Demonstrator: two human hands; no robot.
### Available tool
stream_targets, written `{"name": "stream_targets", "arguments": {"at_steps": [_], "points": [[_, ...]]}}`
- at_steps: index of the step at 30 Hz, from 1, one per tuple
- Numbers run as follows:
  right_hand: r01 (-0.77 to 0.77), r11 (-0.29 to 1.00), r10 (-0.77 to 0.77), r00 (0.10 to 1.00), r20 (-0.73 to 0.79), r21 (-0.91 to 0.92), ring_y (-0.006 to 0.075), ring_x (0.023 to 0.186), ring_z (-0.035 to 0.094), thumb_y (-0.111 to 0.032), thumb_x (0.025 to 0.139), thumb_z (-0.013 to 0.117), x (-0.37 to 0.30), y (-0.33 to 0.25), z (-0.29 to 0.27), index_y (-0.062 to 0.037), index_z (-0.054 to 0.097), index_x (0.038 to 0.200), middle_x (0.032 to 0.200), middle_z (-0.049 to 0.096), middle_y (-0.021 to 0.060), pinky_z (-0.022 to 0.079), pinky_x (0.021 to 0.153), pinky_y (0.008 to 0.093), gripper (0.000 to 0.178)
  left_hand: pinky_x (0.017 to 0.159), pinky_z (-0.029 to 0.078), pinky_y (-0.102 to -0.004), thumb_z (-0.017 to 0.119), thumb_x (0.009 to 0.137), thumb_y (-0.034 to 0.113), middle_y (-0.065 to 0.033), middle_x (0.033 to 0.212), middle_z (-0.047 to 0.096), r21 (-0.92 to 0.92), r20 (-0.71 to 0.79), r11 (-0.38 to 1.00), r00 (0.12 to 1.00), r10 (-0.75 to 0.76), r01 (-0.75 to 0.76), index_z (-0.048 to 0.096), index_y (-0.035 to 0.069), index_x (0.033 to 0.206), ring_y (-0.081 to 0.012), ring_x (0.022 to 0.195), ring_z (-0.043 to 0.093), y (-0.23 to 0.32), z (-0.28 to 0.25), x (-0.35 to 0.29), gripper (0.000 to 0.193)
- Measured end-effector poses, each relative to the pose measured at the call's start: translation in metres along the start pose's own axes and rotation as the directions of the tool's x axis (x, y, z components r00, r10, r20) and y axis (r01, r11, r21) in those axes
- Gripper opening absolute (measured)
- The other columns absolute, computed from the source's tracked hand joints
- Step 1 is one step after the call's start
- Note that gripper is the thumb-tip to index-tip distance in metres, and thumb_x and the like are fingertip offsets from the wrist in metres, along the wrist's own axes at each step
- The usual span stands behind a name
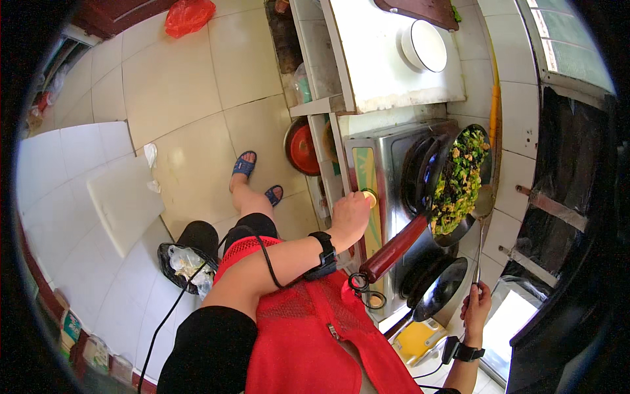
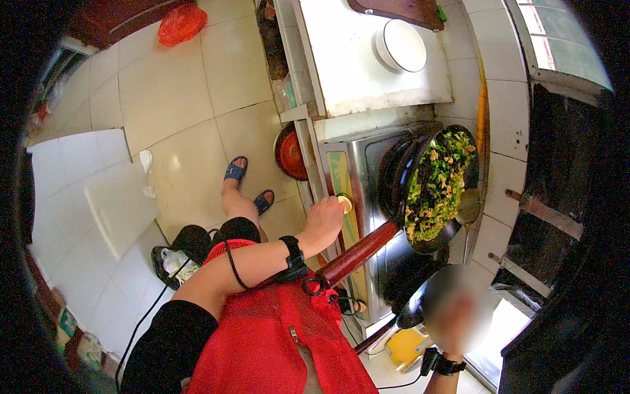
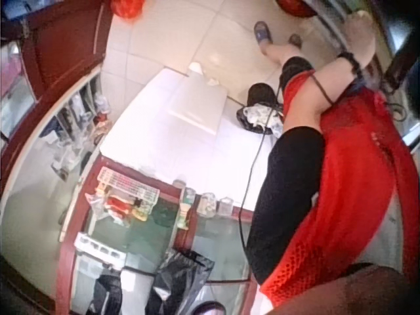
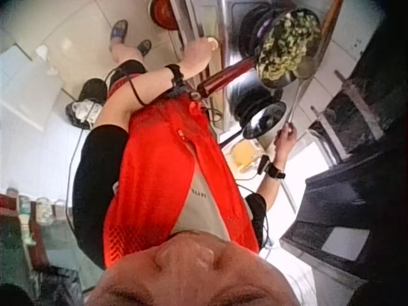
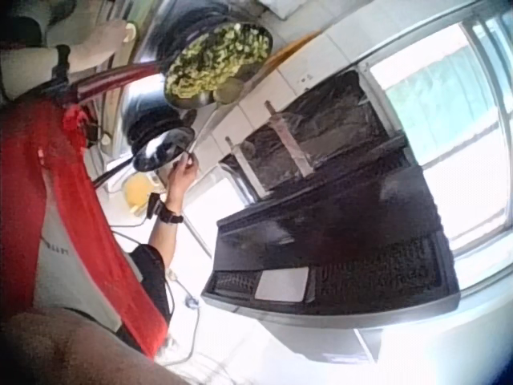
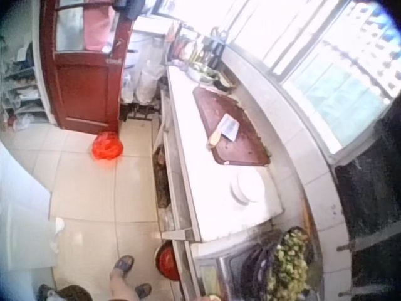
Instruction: The person stirs chopped vegetables in a pan using a spatula, adds seasoning from a small container using a spoon, and then washes and chops more greens on a wooden cutting board with a cleaver.
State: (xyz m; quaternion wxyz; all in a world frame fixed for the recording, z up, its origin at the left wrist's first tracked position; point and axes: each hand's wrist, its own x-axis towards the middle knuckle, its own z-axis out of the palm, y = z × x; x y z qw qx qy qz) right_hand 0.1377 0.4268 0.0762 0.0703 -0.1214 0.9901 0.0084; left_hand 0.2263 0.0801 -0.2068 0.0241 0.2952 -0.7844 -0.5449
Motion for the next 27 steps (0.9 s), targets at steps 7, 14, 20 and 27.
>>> {"name": "stream_targets", "arguments": {"at_steps": [7, 14, 20, 27], "points": [[-0.436, 0.844, 0.404, 0.9, 0.166, 0.312, 0.0073, 0.037, 0.041, -0.027, 0.097, 0.056, 0.014, -0.085, -0.019, -0.0043, 0.051, 0.122, 0.06, 0.05, 0.0009, 0.03, 0.031, 0.023, 0.034, 0.072, 0.048, -0.0489, 0.048, 0.098, 0.019, -0.0222, 0.087, 0.061, -0.066, 0.138, 0.995, 0.988, -0.062, 0.071, 0.058, -0.006, 0.089, -0.0391, 0.08, 0.061, 0.006, -0.016, 0.003, 0.029], [-0.476, 0.824, 0.437, 0.879, 0.19, 0.306, 0.0073, 0.038, 0.041, -0.027, 0.097, 0.056, 0.009, -0.093, -0.031, -0.0054, 0.051, 0.123, 0.059, 0.05, 0.0005, 0.03, 0.031, 0.0233, 0.034, 0.074, 0.048, -0.0505, 0.046, 0.099, 0.023, -0.0244, 0.089, 0.062, -0.091, 0.322, 0.978, 0.935, -0.15, 0.188, 0.059, -0.007, 0.093, -0.042, 0.085, 0.061, 0.007, -0.028, 0.01, 0.034], [0.125, 0.967, -0.111, 0.991, 0.075, -0.22, 0.0082, 0.041, 0.043, -0.02, 0.093, 0.061, 0.0, -0.021, -0.033, -0.0086, 0.05, 0.122, 0.06, 0.05, -0.0002, 0.031, 0.034, 0.0241, 0.033, 0.067, 0.049, -0.0454, 0.042, 0.1, 0.027, -0.0191, 0.083, 0.062, -0.102, 0.385, 0.989, 0.913, 0.134, -0.102, 0.058, -0.005, 0.092, -0.0348, 0.073, 0.06, -0.039, 0.013, 0.008, 0.038], [-0.173, 0.954, 0.118, 0.967, 0.224, 0.243, 0.0105, 0.047, 0.052, -0.016, 0.092, 0.062, 0.031, -0.035, -0.068, -0.004, 0.057, 0.123, 0.067, 0.059, 0.0046, 0.04, 0.039, 0.0263, 0.033, 0.057, 0.048, -0.0345, 0.046, 0.098, 0.027, -0.0108, 0.078, 0.06, -0.51, 0.646, 0.637, 0.746, -0.16, 0.578, 0.058, -0.004, 0.096, -0.0206, 0.068, 0.059, -0.038, 0.007, 0.017, 0.033]]}}
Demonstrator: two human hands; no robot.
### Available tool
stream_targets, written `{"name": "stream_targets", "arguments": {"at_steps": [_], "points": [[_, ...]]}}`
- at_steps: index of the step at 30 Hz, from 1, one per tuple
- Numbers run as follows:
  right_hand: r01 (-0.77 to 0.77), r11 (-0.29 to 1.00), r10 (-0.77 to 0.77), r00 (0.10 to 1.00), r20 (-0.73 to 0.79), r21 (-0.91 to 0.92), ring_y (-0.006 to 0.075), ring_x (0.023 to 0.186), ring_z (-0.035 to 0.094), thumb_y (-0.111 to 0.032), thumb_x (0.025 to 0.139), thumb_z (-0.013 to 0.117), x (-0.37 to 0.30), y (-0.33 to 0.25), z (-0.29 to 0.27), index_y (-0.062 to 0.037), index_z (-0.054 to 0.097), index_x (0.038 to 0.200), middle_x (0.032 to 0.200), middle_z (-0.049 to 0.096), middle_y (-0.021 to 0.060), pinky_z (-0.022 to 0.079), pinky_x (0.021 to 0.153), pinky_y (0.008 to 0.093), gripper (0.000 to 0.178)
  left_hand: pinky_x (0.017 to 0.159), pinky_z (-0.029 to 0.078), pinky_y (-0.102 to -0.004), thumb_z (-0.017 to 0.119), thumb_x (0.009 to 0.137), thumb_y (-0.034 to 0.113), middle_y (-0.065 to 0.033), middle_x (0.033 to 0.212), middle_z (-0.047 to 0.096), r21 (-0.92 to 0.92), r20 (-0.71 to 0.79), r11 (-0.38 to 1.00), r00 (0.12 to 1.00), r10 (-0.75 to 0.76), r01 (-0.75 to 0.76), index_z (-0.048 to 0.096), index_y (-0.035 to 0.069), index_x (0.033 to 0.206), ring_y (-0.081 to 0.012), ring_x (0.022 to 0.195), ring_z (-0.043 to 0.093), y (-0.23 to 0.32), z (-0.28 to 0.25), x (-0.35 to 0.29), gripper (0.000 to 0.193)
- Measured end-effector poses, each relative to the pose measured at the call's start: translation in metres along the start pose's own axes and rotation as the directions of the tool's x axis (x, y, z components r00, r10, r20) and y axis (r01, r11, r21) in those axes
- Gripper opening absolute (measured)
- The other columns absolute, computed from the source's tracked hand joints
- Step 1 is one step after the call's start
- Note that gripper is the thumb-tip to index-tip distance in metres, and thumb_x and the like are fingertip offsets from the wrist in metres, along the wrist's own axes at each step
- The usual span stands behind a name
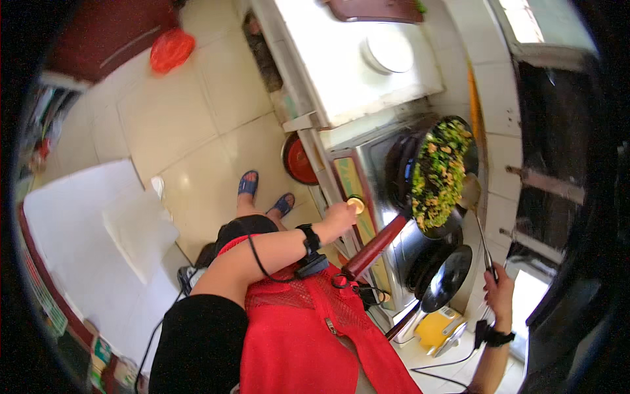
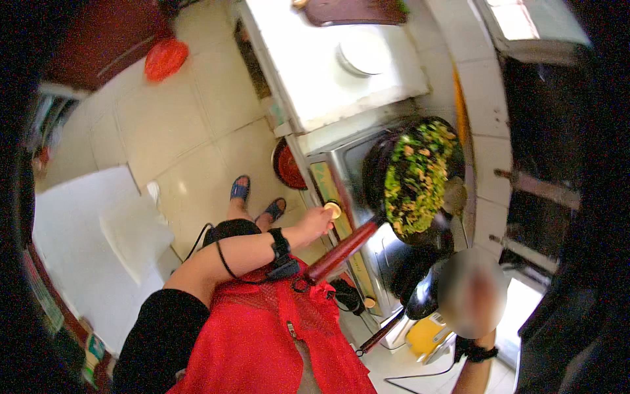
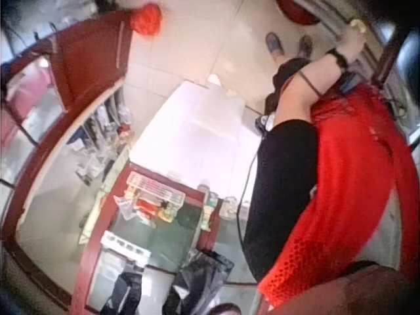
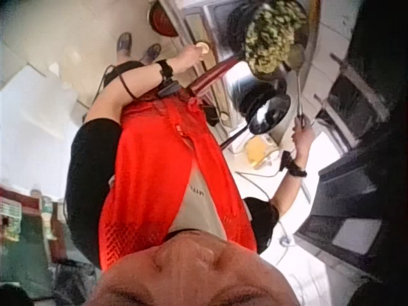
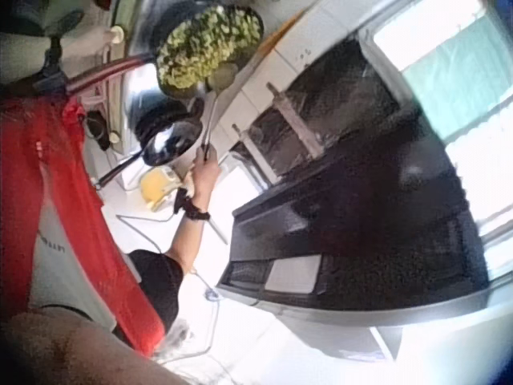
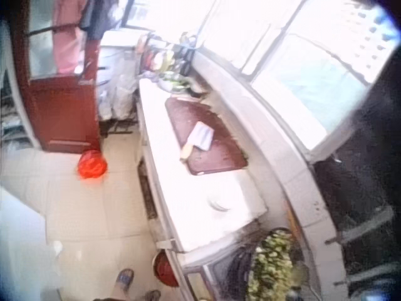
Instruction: The person stirs chopped vegetables in a pan using a spatula, adds seasoning from a small container using a spoon, and then washes and chops more greens on a wooden cutting board with a cleaver.
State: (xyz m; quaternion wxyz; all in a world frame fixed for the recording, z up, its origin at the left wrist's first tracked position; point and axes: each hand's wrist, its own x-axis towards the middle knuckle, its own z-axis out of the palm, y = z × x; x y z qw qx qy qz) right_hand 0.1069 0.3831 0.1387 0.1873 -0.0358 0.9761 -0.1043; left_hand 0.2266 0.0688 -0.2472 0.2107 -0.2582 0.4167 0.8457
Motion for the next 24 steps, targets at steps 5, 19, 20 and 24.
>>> {"name": "stream_targets", "arguments": {"at_steps": [5, 19, 20, 24], "points": [[-0.051, 0.936, 0.143, 0.959, 0.244, -0.349, 0.0098, 0.052, 0.055, -0.021, 0.093, 0.061, 0.035, -0.077, -0.052, 0.0007, 0.063, 0.116, 0.069, 0.063, 0.005, 0.045, 0.047, 0.0283, 0.032, 0.042, 0.039, -0.0326, 0.04, 0.1, 0.043, -0.0061, 0.066, 0.057, 0.119, 0.151, 0.956, 0.947, -0.284, 0.268, 0.055, 0.003, 0.084, -0.0168, 0.05, 0.053, 0.054, -0.019, -0.025, 0.046], [-0.518, 0.681, 0.195, 0.809, 0.554, 0.517, 0.0059, 0.043, 0.041, -0.028, 0.096, 0.059, 0.018, -0.017, 0.071, -0.0104, 0.059, 0.123, 0.063, 0.051, -0.0019, 0.031, 0.037, 0.0221, 0.032, 0.048, 0.047, -0.0282, 0.064, 0.092, 0.021, -0.0053, 0.067, 0.058, 0.74, 0.233, 0.673, 0.934, -0.273, 0.012, 0.047, 0.0, 0.096, -0.0129, 0.054, 0.057, 0.198, 0.042, -0.151, 0.027], [-0.534, 0.649, 0.203, 0.808, 0.553, 0.542, 0.0059, 0.043, 0.041, -0.027, 0.096, 0.059, 0.019, -0.023, 0.082, -0.0102, 0.058, 0.123, 0.063, 0.051, -0.0023, 0.031, 0.037, 0.0223, 0.032, 0.048, 0.047, -0.0283, 0.063, 0.092, 0.02, -0.0051, 0.066, 0.058, 0.743, 0.241, 0.67, 0.931, -0.273, 0.004, 0.048, 0.0, 0.096, -0.0129, 0.054, 0.057, 0.201, 0.044, -0.152, 0.025], [-0.467, 0.533, 0.129, 0.869, 0.477, 0.706, 0.0061, 0.044, 0.041, -0.024, 0.098, 0.057, 0.004, -0.018, 0.121, -0.0087, 0.055, 0.129, 0.062, 0.049, -0.0022, 0.032, 0.038, 0.0228, 0.035, 0.055, 0.047, -0.0278, 0.063, 0.092, 0.016, -0.0023, 0.074, 0.057, 0.727, 0.159, 0.674, 0.922, -0.353, 0.132, 0.054, 0.001, 0.101, -0.0104, 0.062, 0.056, 0.209, 0.051, -0.158, 0.02]]}}
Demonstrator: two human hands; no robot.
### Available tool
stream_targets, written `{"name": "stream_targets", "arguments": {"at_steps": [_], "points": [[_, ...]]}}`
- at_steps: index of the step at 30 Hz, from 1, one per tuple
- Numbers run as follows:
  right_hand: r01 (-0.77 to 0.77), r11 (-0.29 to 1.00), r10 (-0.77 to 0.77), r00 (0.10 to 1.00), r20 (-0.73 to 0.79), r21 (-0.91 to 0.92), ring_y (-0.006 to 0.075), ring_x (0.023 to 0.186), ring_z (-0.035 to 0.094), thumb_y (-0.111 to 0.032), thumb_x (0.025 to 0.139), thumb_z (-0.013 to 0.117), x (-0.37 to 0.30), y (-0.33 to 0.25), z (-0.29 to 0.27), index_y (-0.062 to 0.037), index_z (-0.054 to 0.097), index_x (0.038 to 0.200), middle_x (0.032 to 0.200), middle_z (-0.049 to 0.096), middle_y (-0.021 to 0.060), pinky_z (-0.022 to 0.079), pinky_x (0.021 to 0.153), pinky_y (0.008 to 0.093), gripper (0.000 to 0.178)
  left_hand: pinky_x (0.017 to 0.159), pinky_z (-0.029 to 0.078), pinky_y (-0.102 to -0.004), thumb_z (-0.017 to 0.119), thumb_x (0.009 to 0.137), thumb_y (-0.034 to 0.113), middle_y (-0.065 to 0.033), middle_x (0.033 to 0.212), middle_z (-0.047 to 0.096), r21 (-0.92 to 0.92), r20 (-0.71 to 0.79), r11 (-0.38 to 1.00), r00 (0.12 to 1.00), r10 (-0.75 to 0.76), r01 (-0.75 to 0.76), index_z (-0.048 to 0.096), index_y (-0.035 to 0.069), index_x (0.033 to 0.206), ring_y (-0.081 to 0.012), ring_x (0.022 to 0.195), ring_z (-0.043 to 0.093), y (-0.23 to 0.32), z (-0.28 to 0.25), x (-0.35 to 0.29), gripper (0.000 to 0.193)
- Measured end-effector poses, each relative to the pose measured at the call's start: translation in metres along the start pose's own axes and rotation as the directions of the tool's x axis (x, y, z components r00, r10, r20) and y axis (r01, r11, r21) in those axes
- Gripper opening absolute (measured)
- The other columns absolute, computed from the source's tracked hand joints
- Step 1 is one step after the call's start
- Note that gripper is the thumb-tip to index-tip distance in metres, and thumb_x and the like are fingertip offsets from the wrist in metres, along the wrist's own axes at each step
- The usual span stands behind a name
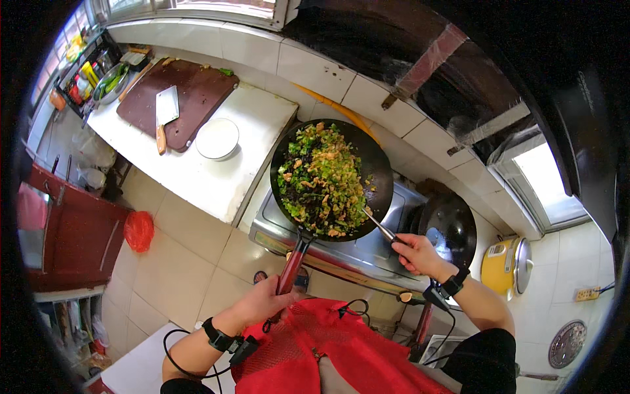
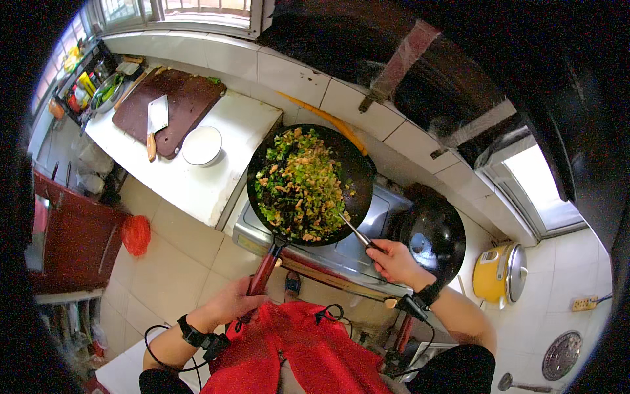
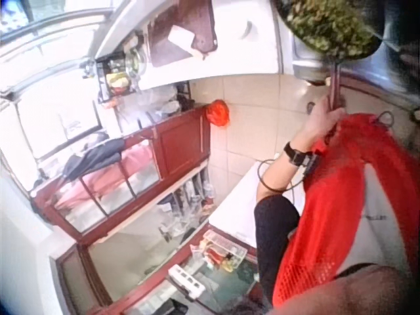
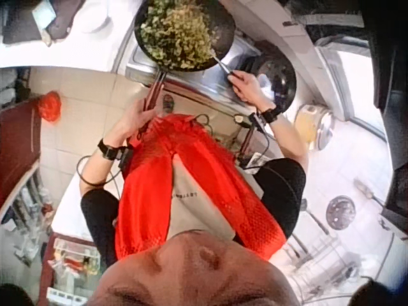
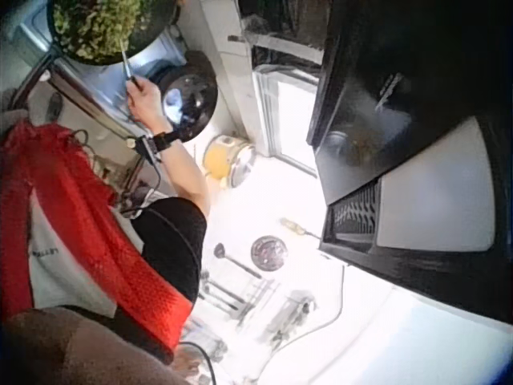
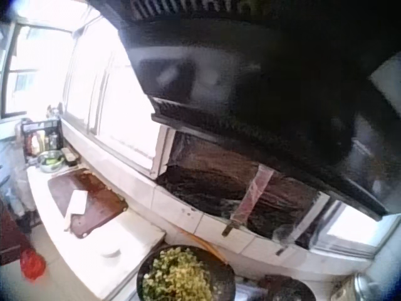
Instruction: The person stirs chopped vegetables in a pan using a spatula, adds seasoning from a small container using a spoon, and then washes and chops more greens on a wooden cutting board with a cleaver.
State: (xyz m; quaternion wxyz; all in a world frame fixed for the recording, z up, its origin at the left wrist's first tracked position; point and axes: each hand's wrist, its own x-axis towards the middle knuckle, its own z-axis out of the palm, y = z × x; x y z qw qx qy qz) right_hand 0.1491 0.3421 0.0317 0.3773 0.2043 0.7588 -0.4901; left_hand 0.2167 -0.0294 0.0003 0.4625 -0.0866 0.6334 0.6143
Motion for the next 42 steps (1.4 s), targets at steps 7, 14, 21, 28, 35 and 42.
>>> {"name": "stream_targets", "arguments": {"at_steps": [7, 14, 21, 28, 35, 42], "points": [[0.109, 0.993, -0.102, 0.987, -0.127, 0.05, 0.0066, 0.044, 0.042, -0.021, 0.096, 0.06, -0.018, 0.023, 0.018, -0.0068, 0.051, 0.135, 0.062, 0.052, -0.002, 0.035, 0.04, 0.0231, 0.042, 0.045, 0.043, -0.0266, 0.062, 0.093, 0.018, -0.0025, 0.063, 0.055, -0.123, 0.042, 0.986, 0.992, 0.118, -0.112, 0.05, 0.003, 0.086, -0.0112, 0.05, 0.053, -0.009, 0.0, 0.005, 0.02], [0.175, 0.957, -0.24, 0.925, -0.294, -0.23, 0.0092, 0.05, 0.055, -0.024, 0.094, 0.063, -0.038, 0.02, 0.02, -0.0011, 0.055, 0.129, 0.061, 0.058, 0.0037, 0.044, 0.046, 0.0273, 0.043, 0.048, 0.043, -0.0257, 0.062, 0.093, 0.017, -0.0018, 0.068, 0.055, -0.231, 0.06, 0.971, 0.995, 0.078, -0.062, 0.051, 0.003, 0.097, -0.0111, 0.054, 0.054, -0.012, -0.002, 0.005, 0.018], [0.296, 0.712, -0.597, 0.733, -0.326, -0.637, 0.0322, 0.071, 0.068, -0.023, 0.091, 0.064, -0.055, 0.017, 0.027, 0.0021, 0.056, 0.124, 0.084, 0.068, 0.02, 0.053, 0.064, 0.0363, 0.042, 0.05, 0.044, -0.0252, 0.06, 0.095, 0.02, -0.0011, 0.073, 0.055, -0.199, 0.079, 0.979, 0.994, 0.069, -0.052, 0.054, 0.001, 0.112, -0.0107, 0.057, 0.055, -0.01, -0.002, 0.0, 0.026], [0.252, 0.478, -0.749, 0.618, -0.24, -0.841, 0.0407, 0.072, 0.064, -0.015, 0.088, 0.066, -0.074, -0.009, 0.037, 0.0022, 0.057, 0.122, 0.084, 0.065, 0.0261, 0.051, 0.065, 0.0414, 0.039, 0.063, 0.054, -0.0305, 0.05, 0.099, 0.036, -0.0069, 0.082, 0.066, -0.53, 0.087, 0.847, 0.996, 0.004, 0.043, 0.062, 0.0, 0.105, -0.017, 0.069, 0.063, -0.034, -0.027, 0.008, 0.038], [0.104, 0.328, -0.782, 0.587, -0.208, -0.939, 0.0398, 0.064, 0.061, -0.017, 0.087, 0.066, -0.096, -0.027, 0.052, -0.0043, 0.054, 0.128, 0.076, 0.062, 0.0222, 0.049, 0.056, 0.0452, 0.044, 0.067, 0.054, -0.0312, 0.045, 0.102, 0.026, -0.0093, 0.089, 0.067, -0.516, 0.156, 0.846, 0.986, -0.06, 0.133, 0.063, -0.003, 0.106, -0.0187, 0.076, 0.064, -0.058, -0.059, 0.006, 0.035], [-0.163, 0.042, -0.774, 0.619, -0.135, -0.986, 0.0304, 0.057, 0.061, -0.024, 0.09, 0.062, -0.121, -0.049, 0.069, -0.0086, 0.051, 0.134, 0.074, 0.059, 0.0149, 0.05, 0.049, 0.0399, 0.047, 0.057, 0.04, -0.0228, 0.053, 0.098, 0.039, 0.0006, 0.075, 0.061, -0.351, 0.036, 0.936, 0.998, 0.051, -0.035, 0.064, 0.001, 0.096, -0.0077, 0.062, 0.052, -0.039, -0.03, 0.002, 0.039]]}}
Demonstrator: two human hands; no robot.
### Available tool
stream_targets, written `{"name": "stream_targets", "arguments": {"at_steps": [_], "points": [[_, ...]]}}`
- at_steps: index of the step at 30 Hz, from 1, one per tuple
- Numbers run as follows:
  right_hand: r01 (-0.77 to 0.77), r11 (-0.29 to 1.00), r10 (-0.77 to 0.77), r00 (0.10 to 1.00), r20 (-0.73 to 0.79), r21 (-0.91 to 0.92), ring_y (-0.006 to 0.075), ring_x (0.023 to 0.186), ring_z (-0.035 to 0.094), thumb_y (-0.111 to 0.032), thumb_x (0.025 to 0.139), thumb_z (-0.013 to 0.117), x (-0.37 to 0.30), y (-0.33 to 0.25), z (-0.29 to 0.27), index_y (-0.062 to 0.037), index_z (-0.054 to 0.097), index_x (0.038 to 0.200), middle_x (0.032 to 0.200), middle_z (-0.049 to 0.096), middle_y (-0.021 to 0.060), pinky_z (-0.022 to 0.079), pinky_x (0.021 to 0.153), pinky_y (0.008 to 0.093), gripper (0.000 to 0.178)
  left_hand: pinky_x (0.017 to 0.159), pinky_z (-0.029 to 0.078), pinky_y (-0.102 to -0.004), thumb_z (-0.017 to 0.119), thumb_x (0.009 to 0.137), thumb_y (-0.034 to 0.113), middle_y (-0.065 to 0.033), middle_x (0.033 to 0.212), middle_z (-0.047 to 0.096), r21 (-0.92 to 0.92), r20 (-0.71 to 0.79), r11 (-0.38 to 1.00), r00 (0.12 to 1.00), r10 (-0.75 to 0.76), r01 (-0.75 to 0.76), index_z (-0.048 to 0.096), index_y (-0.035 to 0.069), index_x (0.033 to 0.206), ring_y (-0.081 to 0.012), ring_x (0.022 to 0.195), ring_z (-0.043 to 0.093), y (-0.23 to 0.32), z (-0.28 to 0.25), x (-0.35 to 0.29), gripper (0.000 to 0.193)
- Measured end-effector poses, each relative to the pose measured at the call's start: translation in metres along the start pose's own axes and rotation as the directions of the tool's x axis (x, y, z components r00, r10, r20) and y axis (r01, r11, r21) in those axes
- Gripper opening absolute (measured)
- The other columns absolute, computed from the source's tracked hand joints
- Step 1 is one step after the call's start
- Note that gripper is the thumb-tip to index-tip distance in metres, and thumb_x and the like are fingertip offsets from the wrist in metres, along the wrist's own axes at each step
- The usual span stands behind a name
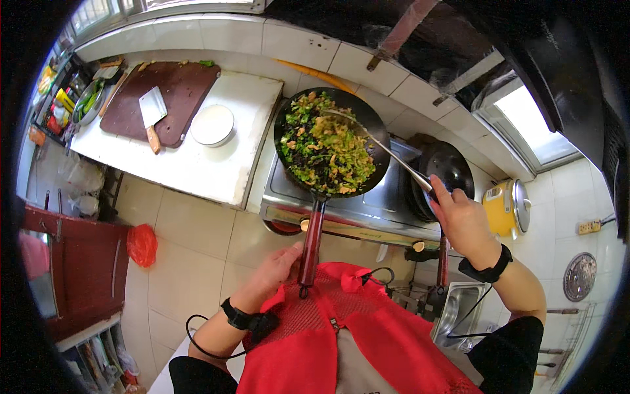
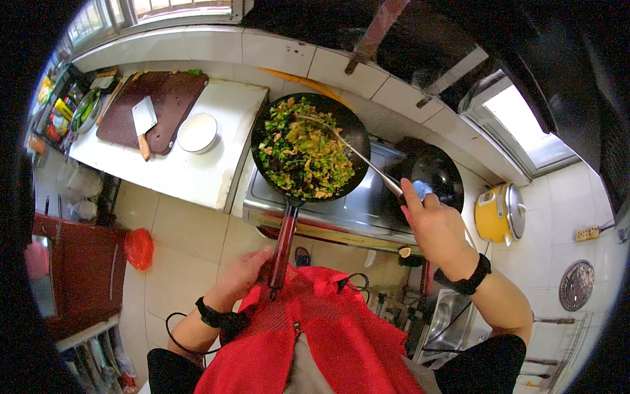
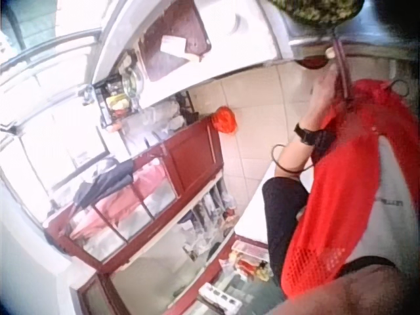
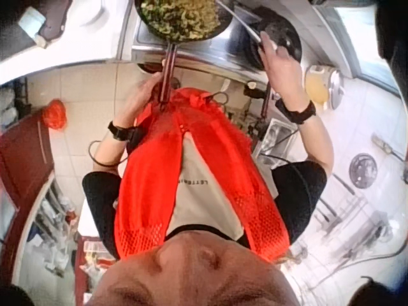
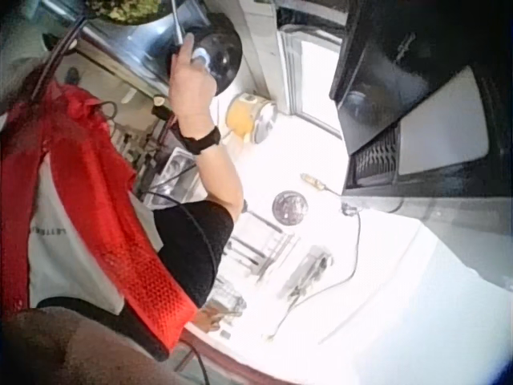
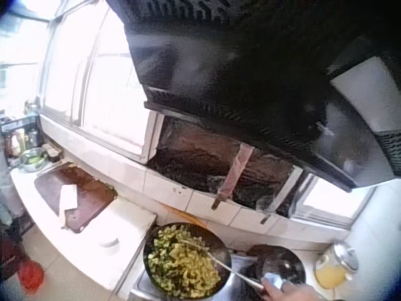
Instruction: The person stirs chopped vegetables in a pan using a spatula, adds seasoning from a small container using a spoon, and then washes and chops more greens on a wooden cutting board with a cleaver.
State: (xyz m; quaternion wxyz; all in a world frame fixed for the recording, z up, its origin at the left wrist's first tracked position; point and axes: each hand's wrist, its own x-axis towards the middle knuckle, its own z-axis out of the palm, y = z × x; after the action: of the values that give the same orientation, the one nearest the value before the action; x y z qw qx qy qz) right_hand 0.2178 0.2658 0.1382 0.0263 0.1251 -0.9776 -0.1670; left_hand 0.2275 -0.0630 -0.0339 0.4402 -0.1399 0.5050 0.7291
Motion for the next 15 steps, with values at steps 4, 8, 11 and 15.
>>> {"name": "stream_targets", "arguments": {"at_steps": [4, 8, 11, 15], "points": [[0.059, 0.989, -0.06, 0.998, -0.007, -0.135, 0.0264, 0.058, 0.061, -0.023, 0.091, 0.061, -0.008, 0.004, -0.017, -0.0098, 0.049, 0.137, 0.074, 0.057, 0.0125, 0.049, 0.047, 0.0377, 0.05, 0.053, 0.041, -0.0257, 0.064, 0.092, 0.04, 0.0007, 0.071, 0.057, 0.283, 0.035, 0.957, 0.998, 0.057, -0.065, 0.062, 0.001, 0.092, -0.0077, 0.061, 0.05, 0.011, 0.015, -0.002, 0.039], [-0.03, 0.997, 0.036, 0.995, 0.09, -0.066, 0.032, 0.062, 0.062, -0.023, 0.09, 0.061, 0.003, 0.018, -0.039, -0.0082, 0.052, 0.131, 0.075, 0.06, 0.016, 0.05, 0.052, 0.0425, 0.044, 0.051, 0.041, -0.0263, 0.067, 0.089, 0.037, 0.0004, 0.07, 0.056, 0.381, 0.044, 0.922, 0.997, 0.061, -0.073, 0.06, 0.001, 0.09, -0.0081, 0.059, 0.05, 0.003, 0.016, 0.004, 0.037], [-0.186, 0.979, 0.157, 0.951, 0.266, 0.087, 0.0408, 0.072, 0.064, -0.025, 0.088, 0.063, 0.034, 0.044, -0.051, -0.005, 0.06, 0.115, 0.077, 0.065, 0.0218, 0.05, 0.062, 0.0507, 0.034, 0.049, 0.04, -0.0262, 0.068, 0.089, 0.034, 0.0001, 0.069, 0.055, 0.363, 0.085, 0.928, 0.995, 0.059, -0.086, 0.058, 0.002, 0.088, -0.0081, 0.057, 0.049, 0.001, 0.016, 0.009, 0.034], [-0.108, 0.983, 0.018, 0.862, 0.506, 0.149, 0.0318, 0.063, 0.063, -0.021, 0.087, 0.063, 0.104, 0.077, -0.052, -0.0003, 0.065, 0.103, 0.071, 0.064, 0.0196, 0.05, 0.059, 0.0412, 0.026, 0.051, 0.041, -0.0258, 0.066, 0.09, 0.03, 0.0007, 0.07, 0.055, 0.367, 0.053, 0.928, 0.997, 0.051, -0.066, 0.058, 0.002, 0.089, -0.008, 0.059, 0.05, 0.004, 0.016, 0.007, 0.029]]}}
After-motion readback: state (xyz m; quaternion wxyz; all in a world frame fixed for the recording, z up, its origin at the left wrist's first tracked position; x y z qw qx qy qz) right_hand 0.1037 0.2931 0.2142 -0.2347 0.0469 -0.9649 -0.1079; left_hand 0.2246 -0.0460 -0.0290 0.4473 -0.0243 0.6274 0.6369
